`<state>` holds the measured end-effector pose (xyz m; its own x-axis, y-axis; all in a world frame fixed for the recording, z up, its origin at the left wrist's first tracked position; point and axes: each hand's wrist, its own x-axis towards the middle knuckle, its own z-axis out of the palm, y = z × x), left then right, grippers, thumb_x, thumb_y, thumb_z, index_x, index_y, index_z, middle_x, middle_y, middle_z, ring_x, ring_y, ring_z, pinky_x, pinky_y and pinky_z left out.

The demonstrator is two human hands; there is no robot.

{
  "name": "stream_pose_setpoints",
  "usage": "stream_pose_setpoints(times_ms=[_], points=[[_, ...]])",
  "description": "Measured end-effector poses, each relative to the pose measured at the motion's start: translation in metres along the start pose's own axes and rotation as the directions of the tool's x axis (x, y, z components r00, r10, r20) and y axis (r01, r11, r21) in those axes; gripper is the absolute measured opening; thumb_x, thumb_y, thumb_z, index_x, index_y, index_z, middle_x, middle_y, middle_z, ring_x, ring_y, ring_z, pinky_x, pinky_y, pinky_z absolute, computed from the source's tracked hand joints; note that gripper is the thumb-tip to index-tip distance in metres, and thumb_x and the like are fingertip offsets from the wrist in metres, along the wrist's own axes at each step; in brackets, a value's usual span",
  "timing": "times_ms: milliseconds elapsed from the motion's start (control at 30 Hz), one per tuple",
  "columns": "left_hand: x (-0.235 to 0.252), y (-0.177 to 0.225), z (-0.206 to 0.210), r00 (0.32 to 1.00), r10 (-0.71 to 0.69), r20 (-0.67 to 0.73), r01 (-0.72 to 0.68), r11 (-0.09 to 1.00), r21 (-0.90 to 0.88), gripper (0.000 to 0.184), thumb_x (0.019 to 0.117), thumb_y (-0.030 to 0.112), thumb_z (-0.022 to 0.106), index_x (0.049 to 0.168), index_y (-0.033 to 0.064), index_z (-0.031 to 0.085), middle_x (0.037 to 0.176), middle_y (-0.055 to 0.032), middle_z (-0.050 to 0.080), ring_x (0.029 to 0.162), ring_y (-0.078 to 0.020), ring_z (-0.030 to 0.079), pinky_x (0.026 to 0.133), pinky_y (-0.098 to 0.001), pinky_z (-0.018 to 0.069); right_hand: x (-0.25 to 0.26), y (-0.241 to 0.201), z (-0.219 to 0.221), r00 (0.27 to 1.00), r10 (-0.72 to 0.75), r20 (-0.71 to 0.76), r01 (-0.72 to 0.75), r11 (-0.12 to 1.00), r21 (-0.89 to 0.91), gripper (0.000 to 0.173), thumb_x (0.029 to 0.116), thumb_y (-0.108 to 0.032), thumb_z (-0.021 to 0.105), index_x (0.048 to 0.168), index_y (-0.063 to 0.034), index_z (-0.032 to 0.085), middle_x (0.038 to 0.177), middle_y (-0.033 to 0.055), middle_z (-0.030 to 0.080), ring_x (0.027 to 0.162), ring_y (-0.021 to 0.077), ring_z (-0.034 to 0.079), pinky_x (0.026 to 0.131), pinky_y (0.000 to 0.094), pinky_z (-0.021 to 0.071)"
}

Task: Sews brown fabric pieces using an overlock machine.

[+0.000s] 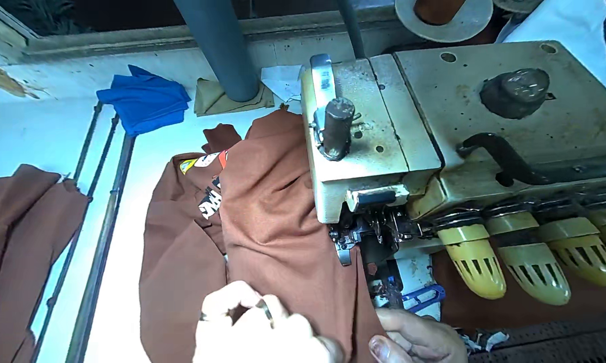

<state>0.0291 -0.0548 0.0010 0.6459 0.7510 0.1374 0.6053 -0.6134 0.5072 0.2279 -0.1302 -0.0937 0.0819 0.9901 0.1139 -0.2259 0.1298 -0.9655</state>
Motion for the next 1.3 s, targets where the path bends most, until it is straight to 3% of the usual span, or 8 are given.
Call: stream_pose_setpoints(times_ms=[167, 333, 467, 733, 800, 933, 1167, 1300], points=[[0.015, 0.008, 0.023, 0.995, 0.081, -0.05, -0.07, 0.979, 0.19, 0.017, 0.0928, 0.016, 0.062, 0.078, 0.0129, 0.071, 0.066, -0.0049, 0.061, 0.07, -0.0253, 0.056, 0.087, -0.0463, 0.0361, 0.004, 0.002, 0.001, 1.0, -0.017, 0.007, 0.017, 1.0, 0.006, 0.022, 0.0955, 0.001, 0.062, 0.115, -0.0006, 0.073, 0.094, -0.0024, 0.078, 0.083, -0.0029, 0.069, 0.078, 0.0193, 0.0589], [0.025, -0.003, 0.03, 0.988, 0.093, -0.121, -0.06, 0.967, 0.248, 0.017, 0.0956, 0.022, 0.061, 0.087, 0.017, 0.074, 0.069, -0.0017, 0.062, 0.071, -0.0211, 0.057, 0.088, -0.0459, 0.0358, 0.01, 0.004, 0.014, 1.0, -0.018, -0.02, 0.017, 0.998, -0.053, 0.008, 0.0921, 0.001, 0.063, 0.086, 0.0023, 0.069, 0.07, -0.0033, 0.065, 0.066, -0.0067, 0.056, 0.063, 0.0137, 0.0483], [0.026, -0.01, 0.032, 0.981, 0.104, -0.161, -0.064, 0.969, 0.237, 0.014, 0.0951, 0.018, 0.063, 0.094, 0.0171, 0.077, 0.072, -0.0016, 0.063, 0.072, -0.0182, 0.054, 0.086, -0.0437, 0.0335, 0.012, 0.004, 0.02, 1.0, -0.005, -0.011, 0.004, 0.999, -0.032, 0.01, 0.0923, 0.004, 0.062, 0.09, 0.0064, 0.071, 0.072, -0.0007, 0.067, 0.066, -0.0056, 0.057, 0.065, 0.0143, 0.0505], [0.022, -0.019, 0.037, 0.974, 0.126, -0.188, -0.083, 0.971, 0.224, 0.021, 0.1004, 0.022, 0.058, 0.108, 0.0184, 0.078, 0.107, -0.0016, 0.076, 0.101, -0.019, 0.068, 0.107, -0.0585, 0.0324, 0.02, 0.006, 0.031, 0.994, -0.088, 0.064, 0.099, 0.975, -0.197, 0.015, 0.0907, 0.004, 0.057, 0.077, 0.0096, 0.062, 0.06, 0.0064, 0.056, 0.056, -0.001, 0.047, 0.056, 0.0135, 0.0403], [0.025, -0.032, 0.04, 0.955, 0.155, -0.254, -0.096, 0.968, 0.232, 0.023, 0.1008, 0.023, 0.056, 0.105, 0.019, 0.078, 0.107, 0.0005, 0.077, 0.103, -0.017, 0.069, 0.108, -0.0624, 0.0314, 0.022, 0.004, 0.037, 0.991, -0.072, 0.108, 0.093, 0.976, -0.195, 0.016, 0.092, 0.004, 0.055, 0.081, 0.0102, 0.065, 0.062, 0.0093, 0.06, 0.057, 0.0034, 0.055, 0.056, 0.0168, 0.0466], [0.042, -0.052, 0.041, 0.912, 0.149, -0.381, -0.085, 0.98, 0.179, 0.025, 0.0978, 0.027, 0.057, 0.095, 0.0187, 0.081, 0.102, -0.0018, 0.074, 0.102, -0.0169, 0.065, 0.097, -0.047, 0.0435, 0.027, 0.003, 0.047, 0.987, -0.05, 0.15, 0.076, 0.983, -0.17, 0.017, 0.0946, 0.004, 0.059, 0.079, 0.0098, 0.063, 0.063, 0.0112, 0.062, 0.058, 0.0062, 0.059, 0.057, 0.0185, 0.0497], [0.015, -0.054, 0.03, 0.909, -0.196, -0.368, 0.174, 0.98, -0.091, 0.02, 0.092, 0.025, 0.063, 0.095, 0.0099, 0.077, 0.101, -0.0048, 0.066, 0.094, -0.0043, 0.06, 0.078, -0.0179, 0.0495, 0.029, -0.002, 0.033, 0.961, -0.057, 0.269, 0.13, 0.956, -0.264, 0.017, 0.0963, -0.002, 0.062, 0.092, 0.0114, 0.071, 0.072, 0.0153, 0.071, 0.064, 0.0101, 0.068, 0.062, 0.0219, 0.055], [-0.016, -0.037, 0.026, 0.934, -0.175, -0.311, 0.1, 0.965, -0.241, 0.01, 0.0934, 0.007, 0.06, 0.092, -0.0005, 0.066, 0.088, -0.0146, 0.064, 0.088, -0.012, 0.058, 0.08, -0.0178, 0.0461, 0.031, -0.006, 0.028, 0.956, -0.185, 0.228, 0.261, 0.891, -0.372, 0.027, 0.1058, -0.018, 0.057, 0.11, 0.0069, 0.067, 0.082, 0.0119, 0.075, 0.071, 0.0074, 0.07, 0.069, 0.0198, 0.0563]])
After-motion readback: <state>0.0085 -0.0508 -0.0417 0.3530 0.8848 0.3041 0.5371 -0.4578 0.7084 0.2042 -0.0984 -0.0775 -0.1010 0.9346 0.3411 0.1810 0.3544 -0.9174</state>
